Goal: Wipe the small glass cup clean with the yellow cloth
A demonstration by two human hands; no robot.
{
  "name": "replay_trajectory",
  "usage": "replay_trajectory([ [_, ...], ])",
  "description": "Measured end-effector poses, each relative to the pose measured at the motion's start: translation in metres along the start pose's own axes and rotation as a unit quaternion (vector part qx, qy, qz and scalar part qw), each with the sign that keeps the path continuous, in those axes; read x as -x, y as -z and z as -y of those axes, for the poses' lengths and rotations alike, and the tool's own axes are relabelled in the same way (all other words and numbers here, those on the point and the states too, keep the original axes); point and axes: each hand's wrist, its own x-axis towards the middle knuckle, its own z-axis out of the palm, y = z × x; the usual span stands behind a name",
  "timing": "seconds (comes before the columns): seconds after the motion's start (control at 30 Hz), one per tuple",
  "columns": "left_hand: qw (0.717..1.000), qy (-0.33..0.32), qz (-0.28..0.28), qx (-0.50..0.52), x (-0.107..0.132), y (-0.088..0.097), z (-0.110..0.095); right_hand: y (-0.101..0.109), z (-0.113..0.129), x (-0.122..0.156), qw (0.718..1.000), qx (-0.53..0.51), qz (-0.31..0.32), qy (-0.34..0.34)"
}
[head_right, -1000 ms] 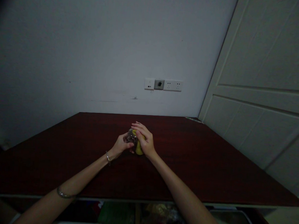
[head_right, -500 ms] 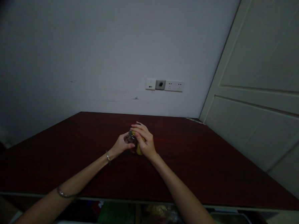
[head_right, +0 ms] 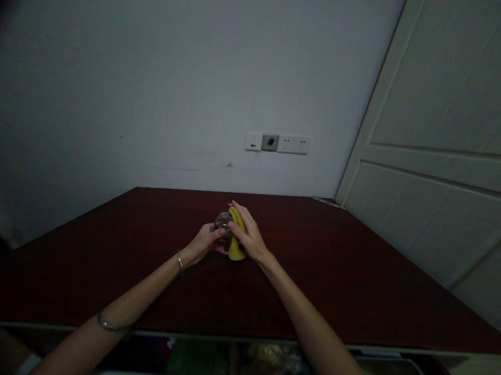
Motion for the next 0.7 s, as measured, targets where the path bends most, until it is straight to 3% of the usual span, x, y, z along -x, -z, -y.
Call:
replay_trajectory([
  [0.2, 0.999, 0.034, 0.008, 0.003, 0.001, 0.000, -0.006, 0.001, 0.001, 0.000, 0.997, 0.078, 0.024, 0.012],
  [0.43, 0.997, 0.061, 0.034, -0.045, -0.004, 0.007, -0.004, -0.003, -0.001, 0.000, 0.998, 0.066, -0.001, -0.019],
  [0.6, 0.989, 0.095, 0.112, -0.024, -0.002, 0.015, -0.006, -0.002, 0.000, -0.004, 0.994, 0.008, -0.048, -0.101],
  [0.7, 0.987, 0.085, 0.121, -0.056, -0.003, 0.016, -0.005, -0.002, -0.005, -0.007, 0.984, -0.038, -0.081, -0.155],
])
